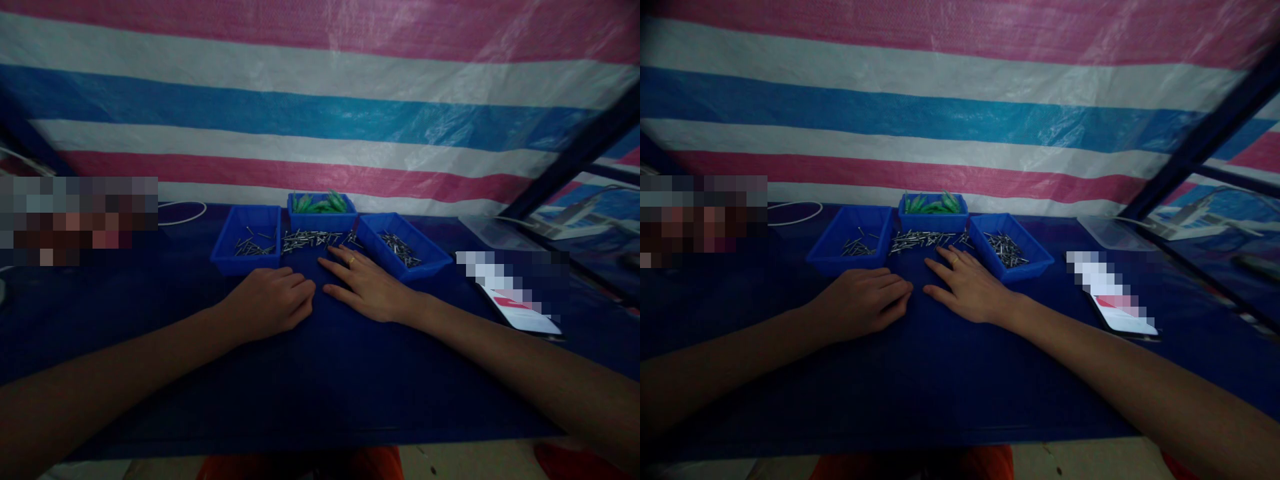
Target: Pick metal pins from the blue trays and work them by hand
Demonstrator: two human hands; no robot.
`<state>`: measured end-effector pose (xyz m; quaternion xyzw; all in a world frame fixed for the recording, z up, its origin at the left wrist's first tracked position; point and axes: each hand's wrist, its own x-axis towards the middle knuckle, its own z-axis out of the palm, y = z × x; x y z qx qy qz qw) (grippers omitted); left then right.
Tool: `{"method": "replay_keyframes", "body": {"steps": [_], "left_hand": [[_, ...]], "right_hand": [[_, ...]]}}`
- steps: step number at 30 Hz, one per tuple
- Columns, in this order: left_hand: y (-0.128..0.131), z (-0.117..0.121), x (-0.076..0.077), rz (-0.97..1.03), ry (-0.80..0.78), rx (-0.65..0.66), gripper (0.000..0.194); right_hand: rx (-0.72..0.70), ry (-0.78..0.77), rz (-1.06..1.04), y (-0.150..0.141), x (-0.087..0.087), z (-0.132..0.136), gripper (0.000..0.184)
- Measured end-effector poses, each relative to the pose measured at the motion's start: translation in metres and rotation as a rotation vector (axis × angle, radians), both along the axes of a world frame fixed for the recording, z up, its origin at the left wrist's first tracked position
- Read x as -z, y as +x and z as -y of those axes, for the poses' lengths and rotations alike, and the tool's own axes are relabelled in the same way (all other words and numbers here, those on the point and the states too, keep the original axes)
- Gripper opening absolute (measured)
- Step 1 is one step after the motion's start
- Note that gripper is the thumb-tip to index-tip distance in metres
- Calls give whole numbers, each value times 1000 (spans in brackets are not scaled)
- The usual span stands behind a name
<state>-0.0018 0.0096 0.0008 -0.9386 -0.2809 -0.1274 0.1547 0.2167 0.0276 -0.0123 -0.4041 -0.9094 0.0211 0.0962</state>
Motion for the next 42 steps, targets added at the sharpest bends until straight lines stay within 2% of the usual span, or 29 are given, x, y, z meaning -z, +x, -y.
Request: {"method": "replay_keyframes", "body": {"steps": [7,14,19,24,33,42], "left_hand": [[-1,-1,2,-17,-15,2,20],[-3,-1,3,-50,-46,-17,20],[-4,-2,4,-41,-57,5,20],[-6,-1,2,-37,-65,7,19],[-7,-2,4,-27,-50,35,19],[-7,-2,2,-36,-45,38,19]], "right_hand": [[-4,-18,10,-2,-1,0,61],[-9,37,-128,1,1,3,50],[-10,18,-102,2,2,3,54],[-30,33,-129,2,2,3,48],[-193,60,-151,4,-4,8,32],[-266,35,-223,8,-4,10,32]]}}
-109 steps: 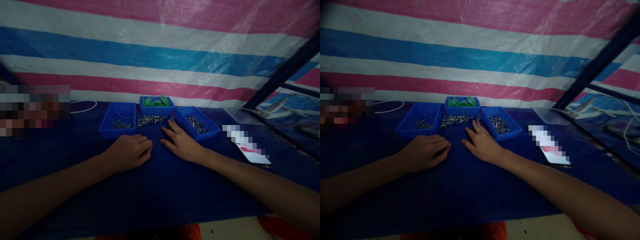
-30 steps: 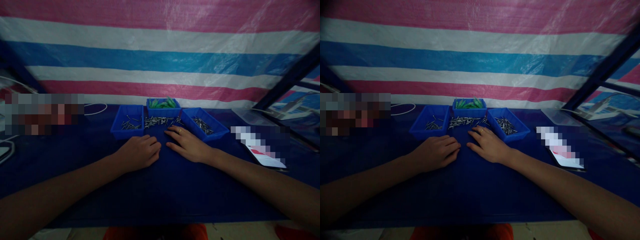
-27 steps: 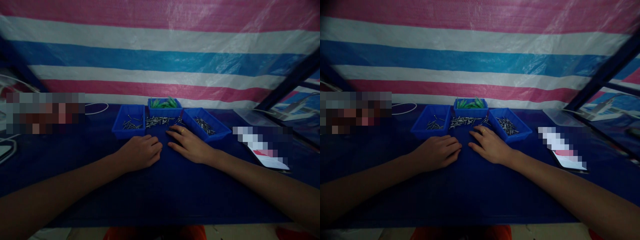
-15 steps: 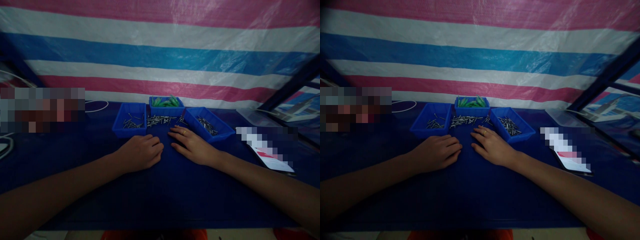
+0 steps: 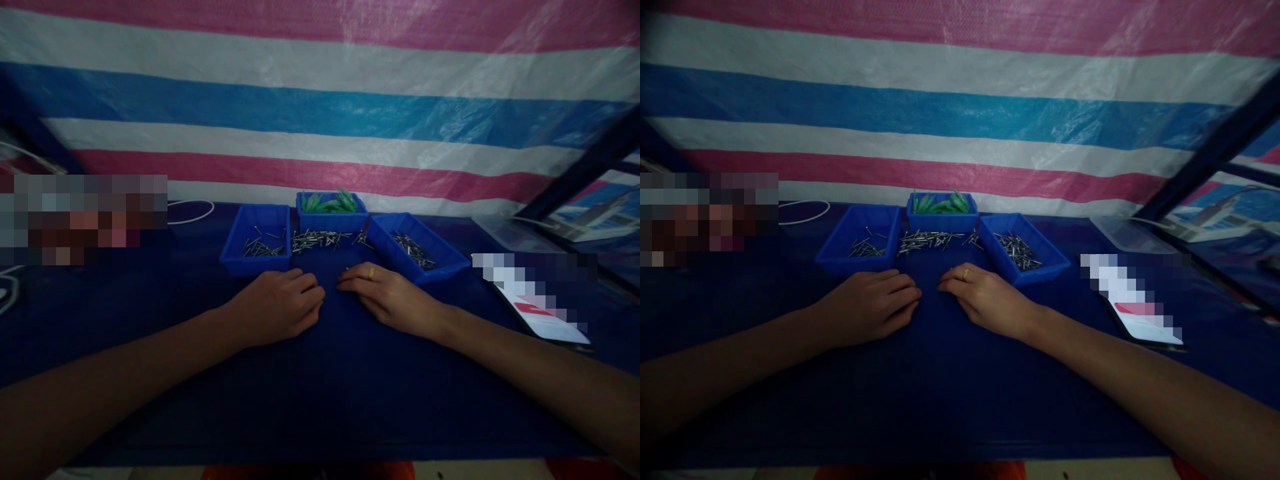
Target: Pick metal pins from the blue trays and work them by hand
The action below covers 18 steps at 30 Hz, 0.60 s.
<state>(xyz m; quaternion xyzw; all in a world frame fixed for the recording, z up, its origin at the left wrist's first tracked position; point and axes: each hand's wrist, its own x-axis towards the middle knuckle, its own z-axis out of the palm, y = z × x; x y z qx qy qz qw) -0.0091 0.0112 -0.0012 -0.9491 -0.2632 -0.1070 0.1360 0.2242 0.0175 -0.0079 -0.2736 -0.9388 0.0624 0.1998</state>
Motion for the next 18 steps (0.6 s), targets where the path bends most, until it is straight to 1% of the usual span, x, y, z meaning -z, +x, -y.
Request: {"method": "replay_keyframes", "body": {"steps": [9,16,18], "left_hand": [[0,-1,1,4,-8,-2,19],[-1,0,0,-2,-25,-4,19],[0,0,0,1,-22,3,20]], "right_hand": [[26,15,-2,1,2,0,33],[129,48,20,0,3,0,32],[137,46,33,1,3,-1,31]]}}
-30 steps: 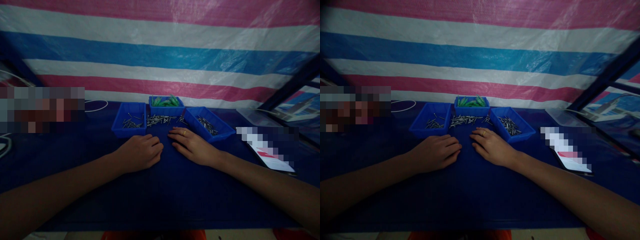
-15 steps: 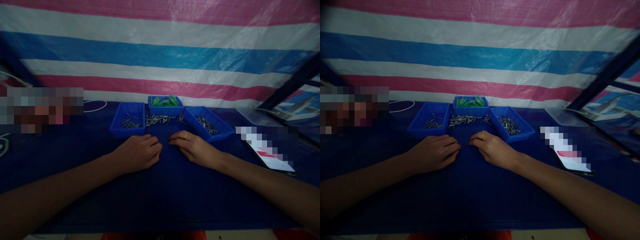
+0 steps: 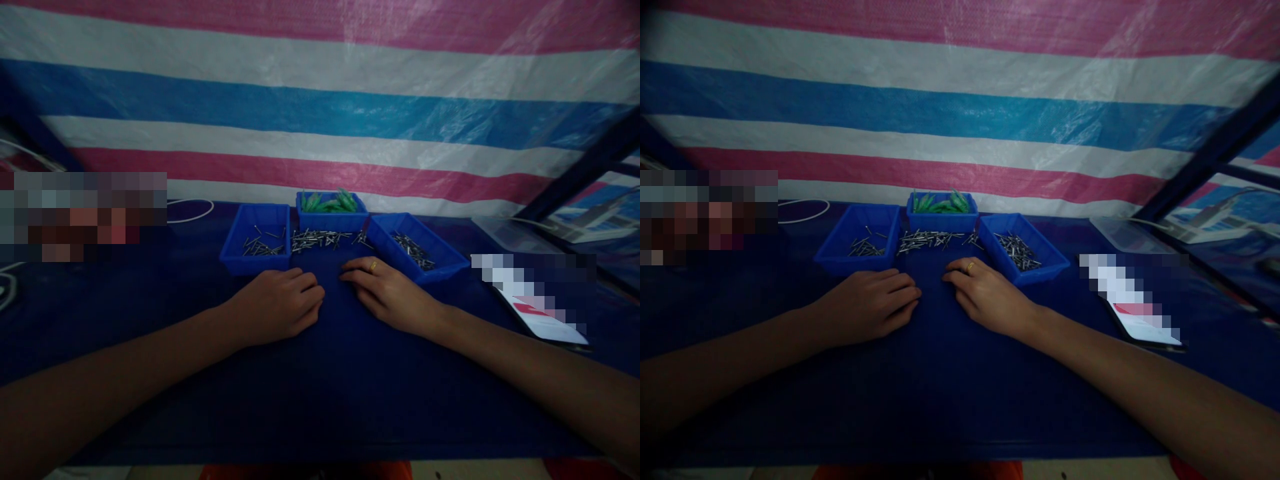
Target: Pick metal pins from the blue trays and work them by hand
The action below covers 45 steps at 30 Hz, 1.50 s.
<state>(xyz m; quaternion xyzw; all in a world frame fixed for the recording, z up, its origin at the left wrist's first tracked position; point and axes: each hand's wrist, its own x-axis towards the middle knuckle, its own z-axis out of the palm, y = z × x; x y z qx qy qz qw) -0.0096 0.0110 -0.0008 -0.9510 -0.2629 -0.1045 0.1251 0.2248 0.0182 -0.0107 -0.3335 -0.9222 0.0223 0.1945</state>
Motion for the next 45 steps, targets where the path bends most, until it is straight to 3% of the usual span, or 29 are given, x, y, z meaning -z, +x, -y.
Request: {"method": "replay_keyframes", "body": {"steps": [13,25,40,45], "left_hand": [[0,0,0,-2,3,3,18],[0,-1,0,5,3,-2,18],[0,0,1,20,30,5,18],[1,1,0,69,110,74,20]], "right_hand": [[-152,-74,-8,1,-3,2,45],[-62,2,-6,-2,-5,2,24],[-101,-1,44,-3,-9,5,18],[-147,34,25,-4,-9,6,16]]}}
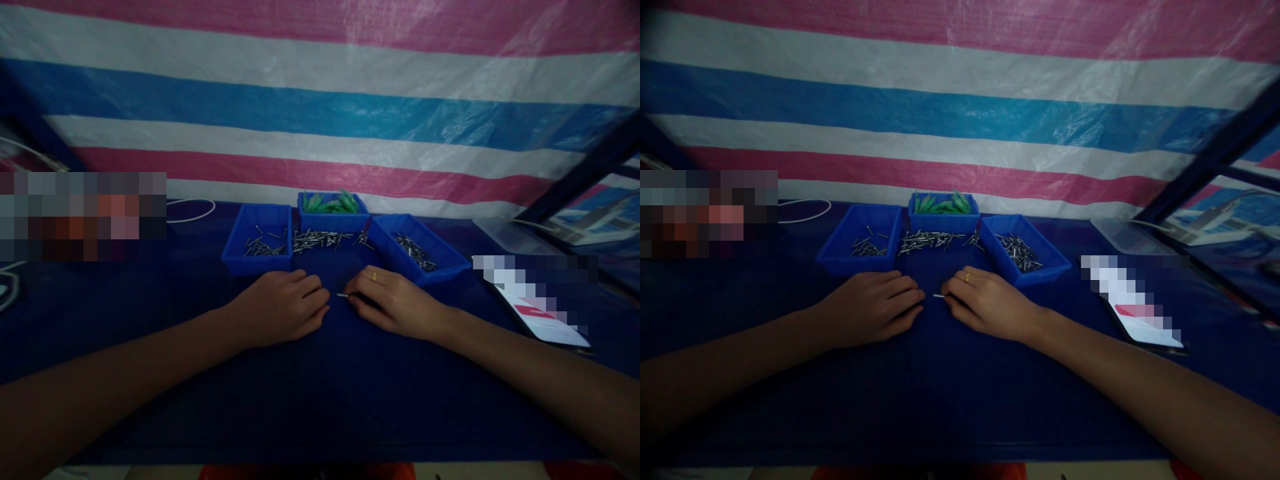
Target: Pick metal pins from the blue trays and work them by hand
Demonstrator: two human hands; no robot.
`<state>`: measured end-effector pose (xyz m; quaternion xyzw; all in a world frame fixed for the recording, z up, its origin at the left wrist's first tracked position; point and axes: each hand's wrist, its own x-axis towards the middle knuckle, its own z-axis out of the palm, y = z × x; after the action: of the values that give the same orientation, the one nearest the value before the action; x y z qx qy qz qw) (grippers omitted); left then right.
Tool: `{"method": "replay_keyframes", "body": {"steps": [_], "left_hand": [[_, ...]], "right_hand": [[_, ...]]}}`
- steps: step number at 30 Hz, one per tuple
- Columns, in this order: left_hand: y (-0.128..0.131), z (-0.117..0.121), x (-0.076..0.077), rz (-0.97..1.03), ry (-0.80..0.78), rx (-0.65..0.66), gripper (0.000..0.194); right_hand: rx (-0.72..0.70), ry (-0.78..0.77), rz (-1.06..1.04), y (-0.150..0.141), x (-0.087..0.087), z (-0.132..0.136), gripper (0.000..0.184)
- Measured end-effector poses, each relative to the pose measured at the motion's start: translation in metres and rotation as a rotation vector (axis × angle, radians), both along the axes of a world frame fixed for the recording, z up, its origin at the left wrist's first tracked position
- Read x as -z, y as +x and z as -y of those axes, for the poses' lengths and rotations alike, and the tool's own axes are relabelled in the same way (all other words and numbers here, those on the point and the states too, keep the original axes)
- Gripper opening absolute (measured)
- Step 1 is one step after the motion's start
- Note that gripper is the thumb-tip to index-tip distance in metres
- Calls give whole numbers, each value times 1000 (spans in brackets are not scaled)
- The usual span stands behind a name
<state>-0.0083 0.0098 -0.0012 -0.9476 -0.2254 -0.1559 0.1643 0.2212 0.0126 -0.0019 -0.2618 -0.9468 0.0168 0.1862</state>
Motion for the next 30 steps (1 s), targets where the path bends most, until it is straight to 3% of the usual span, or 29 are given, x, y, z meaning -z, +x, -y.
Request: {"method": "replay_keyframes", "body": {"steps": [9,16,19,25,30], "left_hand": [[5,9,-3,31,85,83,22],[5,9,-2,-5,45,121,20],[4,9,-3,12,33,121,21],[3,4,0,64,13,62,19],[3,1,1,77,5,33,19]], "right_hand": [[-243,258,-8,1,-2,7,17],[-310,269,-53,0,-4,8,17],[-278,272,-60,-1,-4,9,16],[-82,199,-21,-2,-4,7,22],[-32,150,48,-2,-2,7,29]]}}
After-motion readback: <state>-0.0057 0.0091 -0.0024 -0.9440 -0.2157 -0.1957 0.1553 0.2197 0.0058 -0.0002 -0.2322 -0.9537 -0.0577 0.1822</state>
